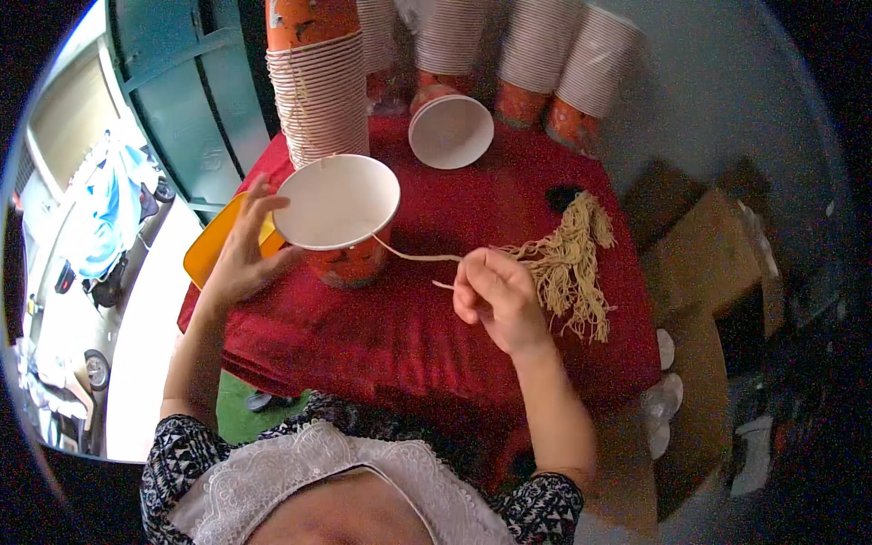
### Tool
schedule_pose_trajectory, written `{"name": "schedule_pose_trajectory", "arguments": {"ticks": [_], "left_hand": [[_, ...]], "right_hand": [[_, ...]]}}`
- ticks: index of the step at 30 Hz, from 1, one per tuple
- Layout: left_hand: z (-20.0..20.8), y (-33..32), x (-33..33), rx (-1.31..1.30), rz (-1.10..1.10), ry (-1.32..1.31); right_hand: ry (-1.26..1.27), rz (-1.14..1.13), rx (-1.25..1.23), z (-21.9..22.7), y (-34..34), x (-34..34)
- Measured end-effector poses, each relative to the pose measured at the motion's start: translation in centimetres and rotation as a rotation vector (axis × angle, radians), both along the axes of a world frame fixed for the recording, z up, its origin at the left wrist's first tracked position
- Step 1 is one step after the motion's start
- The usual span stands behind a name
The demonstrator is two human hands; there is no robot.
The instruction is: Threading handles onto printed paper buckets.
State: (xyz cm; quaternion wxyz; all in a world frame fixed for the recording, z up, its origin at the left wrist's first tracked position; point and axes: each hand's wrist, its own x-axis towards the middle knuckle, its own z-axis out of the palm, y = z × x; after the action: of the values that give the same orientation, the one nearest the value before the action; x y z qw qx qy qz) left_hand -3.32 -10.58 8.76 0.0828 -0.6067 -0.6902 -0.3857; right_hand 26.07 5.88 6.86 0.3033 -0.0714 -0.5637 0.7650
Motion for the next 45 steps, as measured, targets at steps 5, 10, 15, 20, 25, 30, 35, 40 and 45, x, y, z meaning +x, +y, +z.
{"name": "schedule_pose_trajectory", "arguments": {"ticks": [5,10,15,20,25,30,35,40,45], "left_hand": [[0.8,-0.9,3.1,0.253,-0.057,-0.042],[-0.5,0.0,8.0,0.114,-0.369,-0.203],[-1.2,1.8,9.2,0.060,-0.421,-0.211],[-1.6,3.0,9.3,-0.032,-0.424,-0.305],[-0.9,3.0,9.3,-0.129,-0.406,-0.196],[-0.7,3.1,8.8,-0.158,-0.414,-0.013],[0.2,2.8,8.7,-0.129,-0.435,0.050],[0.8,2.6,8.1,-0.152,-0.434,-0.040],[1.2,2.6,7.0,-0.138,-0.443,-0.109]], "right_hand": [[0.201,0.045,-0.218,-0.2,-1.2,-2.2],[0.248,0.118,-0.264,-0.4,-2.3,-3.5],[0.231,0.107,-0.305,-0.5,-3.4,-4.1],[0.249,0.124,-0.331,-1.2,-3.3,-4.0],[-0.011,-0.400,-0.079,-1.4,-2.3,-3.1],[-0.051,-0.495,0.480,-1.7,-3.9,-3.4],[-0.263,-0.153,0.313,-1.1,-5.0,-3.9],[-0.241,-0.242,0.520,-2.0,-4.7,-4.3],[-0.199,-0.355,0.621,-0.9,-4.8,-5.1]]}}
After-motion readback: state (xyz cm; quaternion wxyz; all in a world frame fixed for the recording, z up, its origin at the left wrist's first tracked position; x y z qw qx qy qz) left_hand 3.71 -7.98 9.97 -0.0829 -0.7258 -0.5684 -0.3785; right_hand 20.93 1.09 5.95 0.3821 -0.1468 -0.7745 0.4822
